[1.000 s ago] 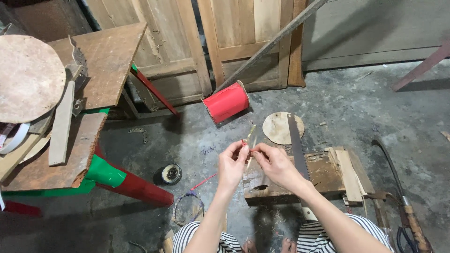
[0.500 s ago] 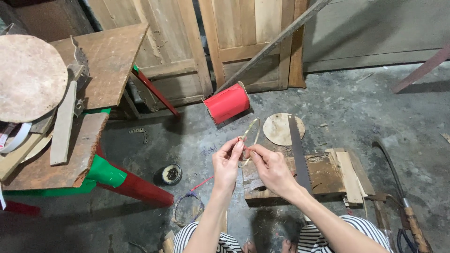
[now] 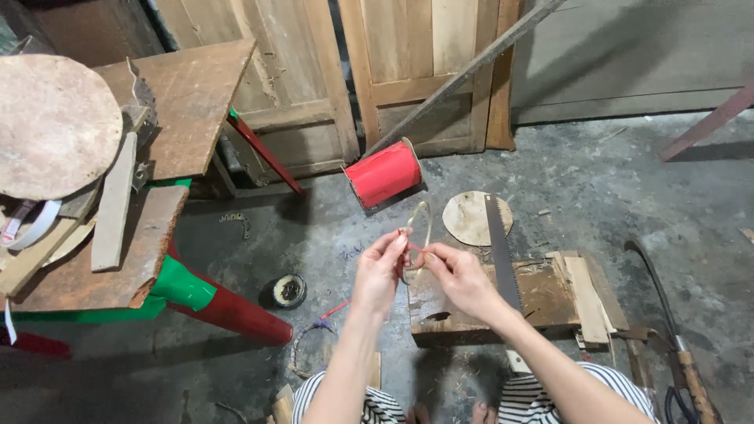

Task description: The person sits on the floor and wraps a red cord around a thin circular ring. They use scissors to cut the cord and then place the wrapped ring onto a wooden block.

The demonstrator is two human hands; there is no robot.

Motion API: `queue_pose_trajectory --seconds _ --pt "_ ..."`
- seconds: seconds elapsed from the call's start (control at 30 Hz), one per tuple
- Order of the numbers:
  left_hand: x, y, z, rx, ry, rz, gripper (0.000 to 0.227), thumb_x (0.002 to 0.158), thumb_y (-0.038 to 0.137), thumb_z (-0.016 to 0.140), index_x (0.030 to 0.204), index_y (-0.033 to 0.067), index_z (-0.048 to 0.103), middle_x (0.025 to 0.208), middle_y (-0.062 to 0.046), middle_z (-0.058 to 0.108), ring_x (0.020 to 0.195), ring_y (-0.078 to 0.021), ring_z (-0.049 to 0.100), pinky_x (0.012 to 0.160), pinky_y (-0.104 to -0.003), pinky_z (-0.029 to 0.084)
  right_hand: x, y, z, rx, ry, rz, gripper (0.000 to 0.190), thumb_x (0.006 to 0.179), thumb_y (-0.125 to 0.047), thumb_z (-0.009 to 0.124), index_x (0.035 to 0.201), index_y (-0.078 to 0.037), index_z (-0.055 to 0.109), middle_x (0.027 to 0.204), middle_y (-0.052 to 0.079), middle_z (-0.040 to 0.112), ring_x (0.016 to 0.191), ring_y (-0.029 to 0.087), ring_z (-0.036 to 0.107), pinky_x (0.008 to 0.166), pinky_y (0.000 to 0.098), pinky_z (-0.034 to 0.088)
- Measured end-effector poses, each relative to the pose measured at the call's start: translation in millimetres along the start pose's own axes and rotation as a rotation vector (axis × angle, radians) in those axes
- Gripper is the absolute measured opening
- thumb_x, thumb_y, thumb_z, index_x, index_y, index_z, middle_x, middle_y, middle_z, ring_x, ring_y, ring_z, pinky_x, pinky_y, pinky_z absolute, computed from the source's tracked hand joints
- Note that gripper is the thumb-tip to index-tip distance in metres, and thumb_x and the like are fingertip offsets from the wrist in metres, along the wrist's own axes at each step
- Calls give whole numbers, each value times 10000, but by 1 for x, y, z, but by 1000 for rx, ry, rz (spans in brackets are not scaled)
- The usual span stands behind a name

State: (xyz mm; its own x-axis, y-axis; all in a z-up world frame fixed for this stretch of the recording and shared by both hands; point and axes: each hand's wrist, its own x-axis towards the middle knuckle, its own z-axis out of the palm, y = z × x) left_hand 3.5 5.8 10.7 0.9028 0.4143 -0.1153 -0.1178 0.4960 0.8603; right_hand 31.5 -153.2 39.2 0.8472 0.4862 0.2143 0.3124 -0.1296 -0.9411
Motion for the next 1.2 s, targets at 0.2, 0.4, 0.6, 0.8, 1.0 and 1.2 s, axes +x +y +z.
queue_pose_trajectory --seconds 0.2,0.4,0.6,0.8,1.0,1.2 --pt "-3 14 -9 -112 -213 -117 347 915 -7 623 1250 -11 714 999 -133 745 811 -149 687 736 -262 582 6 -10 -23 34 -130 139 254 1031 -130 540 989 -104 789 568 -25 507 594 95 443 559 244 419" --pt "-10 14 -9 39 -214 -12 460 793 -52 780 1248 -7 725 1121 -119 754 910 -139 693 773 -243 579 6 -27 -27 -24 -159 195 248 1022 -125 546 956 -77 779 536 43 574 588 133 483 570 277 450" --pt "-10 14 -4 159 -139 33 359 841 99 840 1181 21 751 1078 -80 769 826 -94 676 661 -177 526 8 -27 -25 -93 -182 200 247 1015 -154 569 919 -104 791 539 53 643 552 141 531 553 268 472" --pt "-1 -6 -12 239 -81 74 249 978 188 708 1163 26 744 943 -45 755 631 -53 598 481 -149 416 10 -28 -29 -162 -211 201 230 1010 -144 578 921 -110 788 569 58 679 582 162 553 583 295 490" --pt "-4 19 -8 74 -59 22 263 1002 193 656 1215 58 728 752 -92 720 609 -137 682 480 -189 461 10 -30 -41 -269 -260 254 230 1011 -206 586 909 -152 786 620 50 740 632 168 621 654 314 539" --pt "8 57 -31 -149 157 159 229 1056 154 552 1204 37 681 982 -148 774 847 -199 764 549 -174 527 4 -44 -72 -397 -326 277 206 988 -150 613 973 -96 812 682 149 761 691 279 670 752 403 562"
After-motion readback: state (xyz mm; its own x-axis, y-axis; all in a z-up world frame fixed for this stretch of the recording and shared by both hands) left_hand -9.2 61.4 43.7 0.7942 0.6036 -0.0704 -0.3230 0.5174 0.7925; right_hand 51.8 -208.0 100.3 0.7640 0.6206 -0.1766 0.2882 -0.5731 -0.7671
